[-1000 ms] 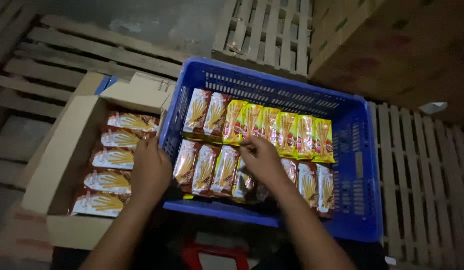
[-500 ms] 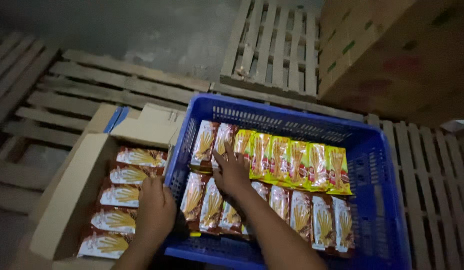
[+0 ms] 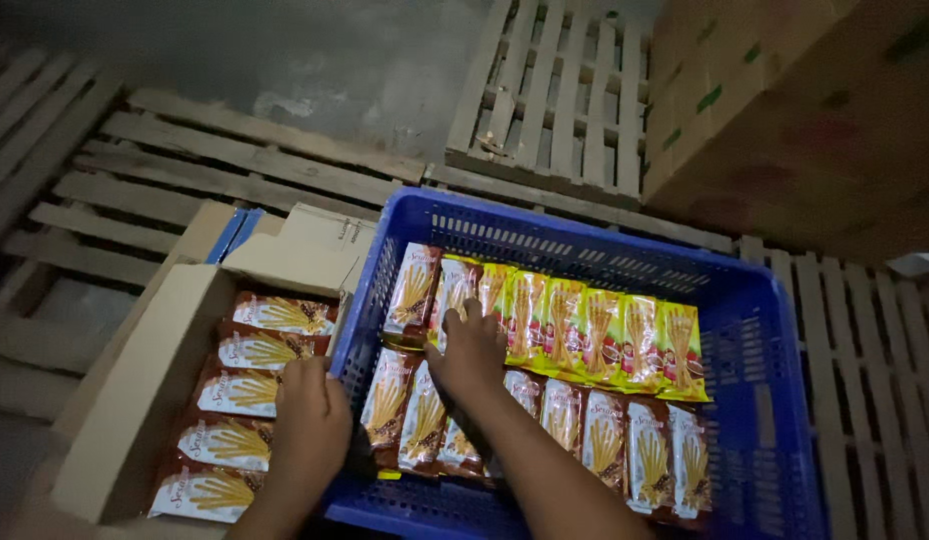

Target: The person transfers individually wrapped snack packets from a cardboard box into a blue plastic crate. They arrange the packets in neat rows within the crate and then close the cardboard box flaps.

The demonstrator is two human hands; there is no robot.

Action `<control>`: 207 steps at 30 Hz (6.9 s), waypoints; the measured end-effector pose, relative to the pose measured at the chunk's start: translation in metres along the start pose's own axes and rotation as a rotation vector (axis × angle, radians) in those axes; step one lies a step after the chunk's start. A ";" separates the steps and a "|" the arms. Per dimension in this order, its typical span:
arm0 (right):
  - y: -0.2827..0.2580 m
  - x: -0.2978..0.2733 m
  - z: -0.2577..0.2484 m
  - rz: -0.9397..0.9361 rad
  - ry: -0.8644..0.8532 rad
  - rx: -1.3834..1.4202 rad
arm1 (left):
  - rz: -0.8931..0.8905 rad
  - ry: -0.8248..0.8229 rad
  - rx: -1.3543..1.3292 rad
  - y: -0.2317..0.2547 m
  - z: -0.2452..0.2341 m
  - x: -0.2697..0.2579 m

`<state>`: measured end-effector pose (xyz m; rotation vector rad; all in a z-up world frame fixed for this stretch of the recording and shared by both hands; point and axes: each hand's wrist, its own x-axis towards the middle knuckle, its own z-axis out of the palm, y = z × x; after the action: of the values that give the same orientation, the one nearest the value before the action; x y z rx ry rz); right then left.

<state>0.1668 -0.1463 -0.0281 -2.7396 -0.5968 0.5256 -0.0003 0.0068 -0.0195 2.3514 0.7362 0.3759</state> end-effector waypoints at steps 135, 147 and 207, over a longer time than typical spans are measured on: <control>0.039 -0.209 -0.023 -0.086 0.133 0.145 | 0.023 0.238 -0.245 -0.040 0.013 -0.003; 0.020 -0.149 -0.077 0.041 -0.141 0.251 | -0.028 0.093 0.018 0.015 -0.042 -0.029; -0.001 -0.104 -0.109 -0.175 -0.085 -0.030 | -0.266 -0.113 -0.204 0.021 -0.047 -0.009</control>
<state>0.1226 -0.2130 0.0989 -2.6698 -0.8620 0.5967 -0.0195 0.0114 0.0293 2.0349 0.8978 0.1902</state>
